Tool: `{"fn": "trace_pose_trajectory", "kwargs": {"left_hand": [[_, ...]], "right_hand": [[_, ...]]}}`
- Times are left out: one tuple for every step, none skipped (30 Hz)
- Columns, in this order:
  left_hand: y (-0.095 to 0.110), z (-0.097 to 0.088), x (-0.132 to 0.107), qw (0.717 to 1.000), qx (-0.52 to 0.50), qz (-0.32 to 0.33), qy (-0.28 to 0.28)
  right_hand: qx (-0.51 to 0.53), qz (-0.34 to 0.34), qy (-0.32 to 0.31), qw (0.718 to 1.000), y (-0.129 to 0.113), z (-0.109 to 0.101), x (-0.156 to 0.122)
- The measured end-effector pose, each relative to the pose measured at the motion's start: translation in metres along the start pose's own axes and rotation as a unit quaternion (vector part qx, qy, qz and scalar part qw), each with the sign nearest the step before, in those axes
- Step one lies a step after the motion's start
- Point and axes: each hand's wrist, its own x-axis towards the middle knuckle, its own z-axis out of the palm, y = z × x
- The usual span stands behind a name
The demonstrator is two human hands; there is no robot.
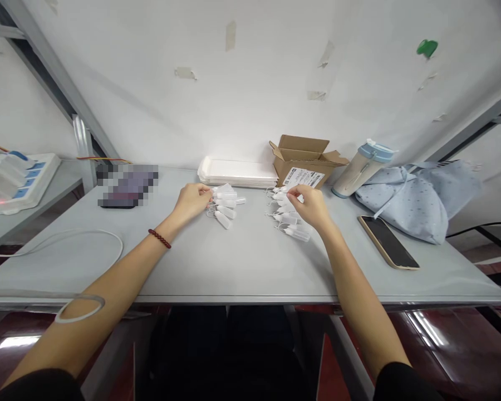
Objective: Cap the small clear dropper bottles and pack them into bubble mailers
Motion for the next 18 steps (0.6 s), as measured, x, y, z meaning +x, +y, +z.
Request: {"fn": "trace_pose_trajectory", "kwargs": {"left_hand": [[0.0, 0.0, 0.0, 1.0, 0.018, 0.005, 0.003], [0.0, -0.001, 0.0, 0.999, 0.038, 0.013, 0.008], [0.001, -0.001, 0.0, 0.998, 0.057, 0.021, 0.013], [0.001, -0.002, -0.001, 0.997, 0.075, 0.028, 0.019], [0.001, -0.002, -0.001, 0.995, 0.089, 0.034, 0.024], [0.002, -0.003, -0.001, 0.994, 0.099, 0.038, 0.028], [0.002, -0.003, -0.002, 0.993, 0.104, 0.041, 0.03], [0.002, -0.003, -0.002, 0.993, 0.107, 0.044, 0.031], [0.002, -0.003, -0.002, 0.992, 0.109, 0.046, 0.032], [0.002, -0.003, -0.003, 0.992, 0.11, 0.048, 0.032], [0.002, -0.003, -0.003, 0.992, 0.111, 0.051, 0.032], [0.002, -0.003, -0.003, 0.992, 0.113, 0.053, 0.033], [0.003, -0.003, -0.003, 0.991, 0.116, 0.055, 0.034], [0.003, -0.002, -0.003, 0.99, 0.12, 0.058, 0.035], [0.003, -0.002, -0.004, 0.99, 0.124, 0.061, 0.037], [0.003, -0.002, -0.004, 0.989, 0.127, 0.063, 0.037], [0.004, -0.001, -0.004, 0.989, 0.13, 0.064, 0.037], [0.004, -0.001, -0.005, 0.989, 0.132, 0.063, 0.036]], "right_hand": [[-0.006, 0.002, -0.008, 1.0, -0.001, -0.001, 0.0], [-0.012, 0.005, -0.02, 1.0, -0.001, -0.001, 0.0], [-0.021, 0.01, -0.032, 0.999, -0.001, -0.001, 0.0], [-0.029, 0.016, -0.043, 0.999, -0.001, -0.002, -0.001], [-0.035, 0.023, -0.052, 0.998, -0.001, -0.002, -0.001], [-0.04, 0.03, -0.059, 0.997, -0.001, -0.003, -0.001], [-0.042, 0.038, -0.063, 0.996, 0.0, -0.003, -0.001], [-0.044, 0.049, -0.066, 0.996, 0.0, -0.004, 0.0], [-0.045, 0.061, -0.069, 0.995, 0.0, -0.005, 0.0], [-0.047, 0.074, -0.073, 0.993, 0.001, -0.007, 0.0], [-0.05, 0.089, -0.079, 0.992, 0.002, -0.008, 0.0], [-0.054, 0.105, -0.085, 0.989, 0.003, -0.01, 0.0], [-0.058, 0.12, -0.09, 0.987, 0.004, -0.012, 0.0], [-0.063, 0.133, -0.095, 0.985, 0.005, -0.013, 0.001], [-0.069, 0.144, -0.098, 0.982, 0.006, -0.015, 0.001], [-0.073, 0.151, -0.101, 0.981, 0.008, -0.016, 0.001], [-0.075, 0.155, -0.105, 0.979, 0.009, -0.017, 0.001], [-0.076, 0.156, -0.112, 0.978, 0.01, -0.017, 0.0]]}}
